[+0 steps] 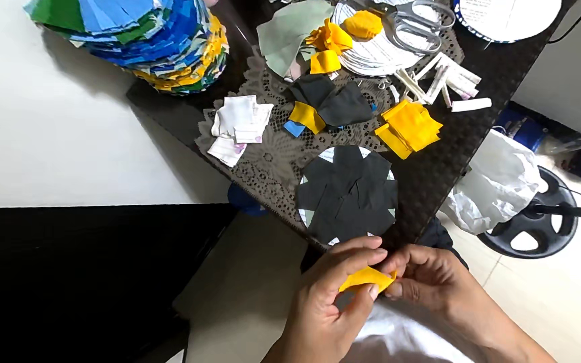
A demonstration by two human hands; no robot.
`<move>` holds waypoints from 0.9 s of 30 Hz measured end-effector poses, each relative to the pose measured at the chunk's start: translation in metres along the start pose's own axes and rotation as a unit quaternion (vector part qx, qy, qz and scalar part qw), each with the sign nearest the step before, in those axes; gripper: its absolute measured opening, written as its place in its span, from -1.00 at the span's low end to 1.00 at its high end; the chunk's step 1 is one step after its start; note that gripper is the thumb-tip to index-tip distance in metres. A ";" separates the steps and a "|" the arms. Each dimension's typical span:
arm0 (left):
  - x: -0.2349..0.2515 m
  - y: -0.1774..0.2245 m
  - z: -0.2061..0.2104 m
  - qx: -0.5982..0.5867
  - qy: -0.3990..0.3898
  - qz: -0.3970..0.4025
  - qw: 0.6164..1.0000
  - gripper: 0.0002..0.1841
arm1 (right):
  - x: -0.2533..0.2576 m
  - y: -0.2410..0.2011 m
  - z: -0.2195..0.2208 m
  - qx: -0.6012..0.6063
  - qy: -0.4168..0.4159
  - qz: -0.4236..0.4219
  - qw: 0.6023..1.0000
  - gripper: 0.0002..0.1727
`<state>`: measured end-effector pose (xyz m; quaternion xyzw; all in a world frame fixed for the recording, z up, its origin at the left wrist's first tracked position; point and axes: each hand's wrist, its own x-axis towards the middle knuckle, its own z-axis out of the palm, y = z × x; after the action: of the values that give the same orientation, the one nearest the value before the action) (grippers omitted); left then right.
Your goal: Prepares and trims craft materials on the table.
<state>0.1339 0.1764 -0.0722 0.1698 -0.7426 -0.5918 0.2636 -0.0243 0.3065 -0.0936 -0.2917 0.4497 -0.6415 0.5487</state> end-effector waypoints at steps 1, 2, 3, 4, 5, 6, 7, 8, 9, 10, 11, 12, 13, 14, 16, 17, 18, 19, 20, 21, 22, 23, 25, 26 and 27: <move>-0.001 -0.002 0.000 0.008 0.002 0.001 1.000 -0.64 | -0.001 0.002 0.000 -0.007 0.018 0.005 1.000 -0.90; -0.002 -0.004 0.000 0.005 0.002 -0.005 1.000 -0.63 | -0.002 0.003 0.000 -0.022 0.031 0.007 0.999 -0.93; -0.002 -0.006 -0.001 -0.010 -0.002 -0.021 1.000 -0.61 | -0.003 0.004 0.001 -0.044 0.045 0.006 0.998 -0.94; -0.003 -0.006 -0.001 -0.036 -0.009 -0.048 0.998 -0.58 | -0.004 0.004 0.002 -0.075 0.058 0.000 0.996 -0.95; -0.004 -0.007 -0.001 -0.065 -0.021 -0.081 0.994 -0.55 | -0.005 0.005 0.002 -0.115 0.072 -0.012 0.991 -0.95; -0.004 -0.006 -0.002 -0.084 -0.034 -0.114 0.989 -0.53 | -0.006 0.005 0.004 -0.160 0.086 -0.031 0.983 -0.93; -0.004 -0.005 -0.002 -0.089 -0.048 -0.142 0.985 -0.53 | -0.007 0.006 0.004 -0.210 0.101 -0.055 0.971 -0.91; -0.003 -0.004 -0.002 -0.082 -0.064 -0.161 0.981 -0.54 | -0.007 0.007 0.005 -0.271 0.112 -0.082 0.952 -0.88; -0.002 -0.004 -0.003 -0.062 -0.079 -0.170 0.980 -0.58 | -0.008 0.006 0.005 -0.332 0.117 -0.104 0.930 -0.87; -0.002 -0.004 -0.003 -0.027 -0.086 -0.170 0.981 -0.67 | -0.009 0.005 0.005 -0.389 0.119 -0.125 0.905 -0.86; -0.002 -0.004 -0.002 0.018 -0.088 -0.155 0.984 -0.78 | -0.010 0.003 0.005 -0.437 0.115 -0.144 0.881 -0.86; -0.002 -0.005 -0.001 0.067 -0.085 -0.129 0.986 -0.87 | -0.010 0.002 0.005 -0.471 0.112 -0.162 0.860 -0.87; -0.001 -0.006 0.001 0.112 -0.081 -0.101 0.985 -0.92 | -0.011 0.002 0.005 -0.498 0.111 -0.176 0.842 -0.87; 0.000 -0.007 0.002 0.146 -0.077 -0.077 0.983 -0.93 | -0.012 0.002 0.004 -0.518 0.114 -0.185 0.827 -0.86; 0.002 -0.008 0.004 0.189 -0.071 -0.049 0.978 -0.92 | -0.014 0.004 0.003 -0.531 0.128 -0.183 0.818 -0.85; 0.003 -0.008 0.005 0.201 -0.066 -0.046 0.976 -0.91 | -0.015 0.005 0.002 -0.533 0.137 -0.174 0.817 -0.85; 0.005 -0.007 0.006 0.206 -0.062 -0.050 0.975 -0.90 | -0.014 0.005 0.000 -0.532 0.147 -0.165 0.817 -0.84; 0.007 -0.006 0.007 0.207 -0.062 -0.056 0.975 -0.88 | -0.013 0.006 -0.001 -0.529 0.155 -0.156 0.819 -0.84; 0.009 -0.006 0.007 0.209 -0.064 -0.062 0.974 -0.87 | -0.012 0.005 -0.002 -0.523 0.159 -0.145 0.825 -0.84; 0.011 -0.006 0.008 0.212 -0.066 -0.062 0.973 -0.85 | -0.011 0.004 -0.003 -0.516 0.158 -0.135 0.831 -0.83; 0.014 -0.006 0.009 0.214 -0.066 -0.058 0.973 -0.84 | -0.008 0.003 -0.004 -0.509 0.154 -0.128 0.837 -0.82; 0.018 -0.006 0.010 0.219 -0.065 -0.052 0.972 -0.84 | -0.006 0.001 -0.005 -0.505 0.150 -0.123 0.841 -0.81; 0.028 -0.006 0.012 0.232 -0.053 -0.050 0.970 -0.84 | 0.001 -0.005 -0.008 -0.514 0.149 -0.112 0.837 -0.79; 0.033 -0.006 0.012 0.243 -0.043 -0.050 0.968 -0.84 | 0.005 -0.009 -0.010 -0.520 0.149 -0.103 0.835 -0.80; 0.037 -0.007 0.011 0.258 -0.032 -0.049 0.964 -0.84 | 0.009 -0.013 -0.012 -0.525 0.150 -0.094 0.832 -0.80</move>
<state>0.0967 0.1627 -0.0736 0.2490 -0.8690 -0.3976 0.1574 -0.0424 0.3007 -0.0886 -0.4773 0.7660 -0.3931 0.1757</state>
